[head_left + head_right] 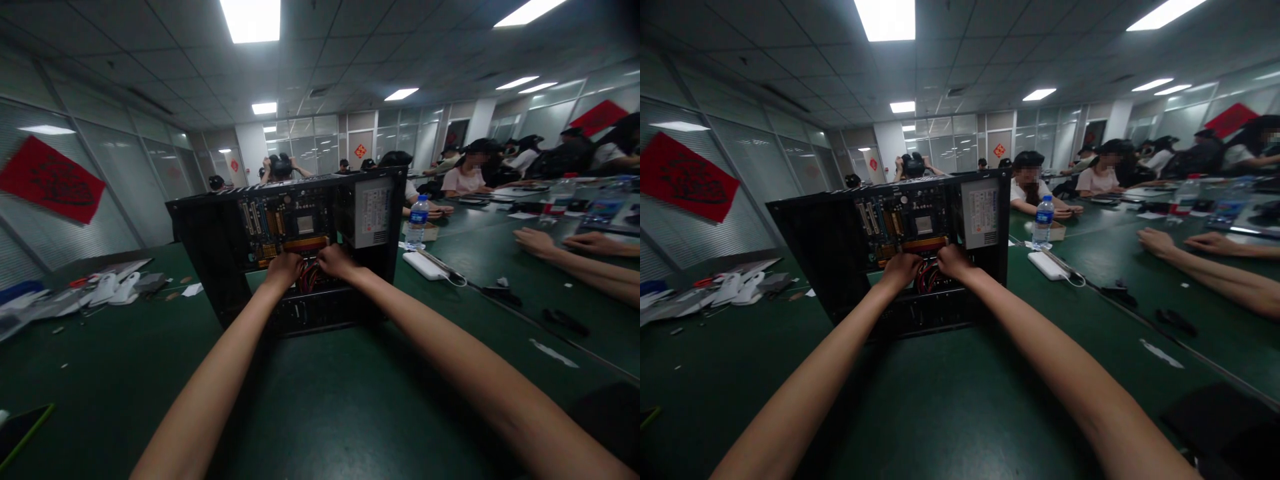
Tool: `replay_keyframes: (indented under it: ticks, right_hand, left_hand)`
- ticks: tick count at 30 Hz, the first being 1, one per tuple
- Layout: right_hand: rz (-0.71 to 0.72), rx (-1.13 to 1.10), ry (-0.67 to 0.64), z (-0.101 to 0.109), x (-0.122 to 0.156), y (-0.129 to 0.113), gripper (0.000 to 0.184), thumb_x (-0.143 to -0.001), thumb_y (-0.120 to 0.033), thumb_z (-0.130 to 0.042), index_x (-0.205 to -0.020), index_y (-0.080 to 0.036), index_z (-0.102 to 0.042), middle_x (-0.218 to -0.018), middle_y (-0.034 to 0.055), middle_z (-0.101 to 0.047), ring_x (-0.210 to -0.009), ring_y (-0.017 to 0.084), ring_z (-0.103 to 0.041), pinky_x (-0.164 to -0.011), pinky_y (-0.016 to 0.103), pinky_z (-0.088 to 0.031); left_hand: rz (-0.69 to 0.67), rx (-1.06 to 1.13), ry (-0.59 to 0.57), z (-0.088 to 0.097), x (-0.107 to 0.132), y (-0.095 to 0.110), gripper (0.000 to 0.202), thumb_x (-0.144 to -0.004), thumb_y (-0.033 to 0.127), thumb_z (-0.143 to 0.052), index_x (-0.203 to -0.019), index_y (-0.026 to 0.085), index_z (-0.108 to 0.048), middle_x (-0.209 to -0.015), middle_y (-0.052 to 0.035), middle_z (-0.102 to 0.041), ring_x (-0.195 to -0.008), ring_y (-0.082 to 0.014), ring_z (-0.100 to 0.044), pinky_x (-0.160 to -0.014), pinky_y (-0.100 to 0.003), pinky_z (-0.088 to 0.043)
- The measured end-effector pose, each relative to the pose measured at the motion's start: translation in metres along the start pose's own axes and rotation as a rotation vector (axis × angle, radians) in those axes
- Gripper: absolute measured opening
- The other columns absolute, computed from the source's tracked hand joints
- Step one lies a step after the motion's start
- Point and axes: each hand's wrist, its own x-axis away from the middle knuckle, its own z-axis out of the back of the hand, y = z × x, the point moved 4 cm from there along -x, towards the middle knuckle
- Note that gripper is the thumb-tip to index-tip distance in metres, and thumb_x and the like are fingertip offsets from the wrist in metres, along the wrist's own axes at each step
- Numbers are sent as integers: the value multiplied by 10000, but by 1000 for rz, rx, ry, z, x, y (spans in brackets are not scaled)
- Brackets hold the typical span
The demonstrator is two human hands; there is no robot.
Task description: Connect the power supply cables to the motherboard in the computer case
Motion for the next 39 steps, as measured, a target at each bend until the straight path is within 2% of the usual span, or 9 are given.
replay_keyframes:
  ticks: [6, 11, 15, 22, 27, 39]
  right_hand:
    - [-9, 22, 37, -1, -2, 0, 326, -961, -210, -486, -1081, -137, -780, -1081, 161, -759, -971, 237, -720, -792, 269, -496]
    - [-25, 40, 42, -2, -3, -2, 326, -957, -226, -496, -1071, -115, -781, -1050, 182, -758, -970, 261, -721, -794, 286, -501]
    - [-25, 51, 41, -1, -4, -4, 329, -950, -205, -492, -1077, -107, -779, -1061, 190, -753, -988, 271, -718, -810, 294, -504]
    - [-26, 60, 35, 5, 0, -5, 352, -966, -229, -470, -1125, -132, -769, -1091, 176, -751, -1031, 267, -709, -851, 299, -505]
    - [-38, 75, 22, 8, 4, -7, 371, -979, -257, -453, -1132, -119, -762, -1107, 197, -740, -1042, 284, -704, -883, 338, -505]
    - [5, 108, -10, 3, 6, -7, 362, -977, -257, -461, -1145, -121, -752, -1143, 195, -729, -1059, 277, -701, -875, 322, -512]
  left_hand:
    - [0, -42, -24, -1, -3, 4, 355, -986, 272, -431, -1009, 188, -776, -1040, -169, -762, -989, -293, -729, -801, -333, -515]
    - [-29, -71, -43, 0, -5, 6, 305, -960, 211, -472, -983, 169, -773, -1016, -177, -762, -992, -274, -731, -796, -305, -501]
    - [-38, -93, -55, -1, -7, 7, 268, -928, 176, -510, -971, 144, -772, -1021, -203, -756, -997, -296, -730, -798, -320, -507]
    - [-42, -103, -41, -1, -7, 9, 289, -946, 202, -501, -1002, 135, -776, -1044, -220, -747, -1009, -311, -724, -835, -348, -521]
    - [-25, -105, -39, 3, -2, 13, 311, -961, 217, -485, -1013, 129, -778, -1049, -234, -741, -1007, -323, -721, -849, -369, -527]
    - [-66, -115, -31, 0, -3, 8, 299, -963, 227, -489, -986, 143, -775, -1018, -209, -752, -977, -285, -731, -842, -331, -523]
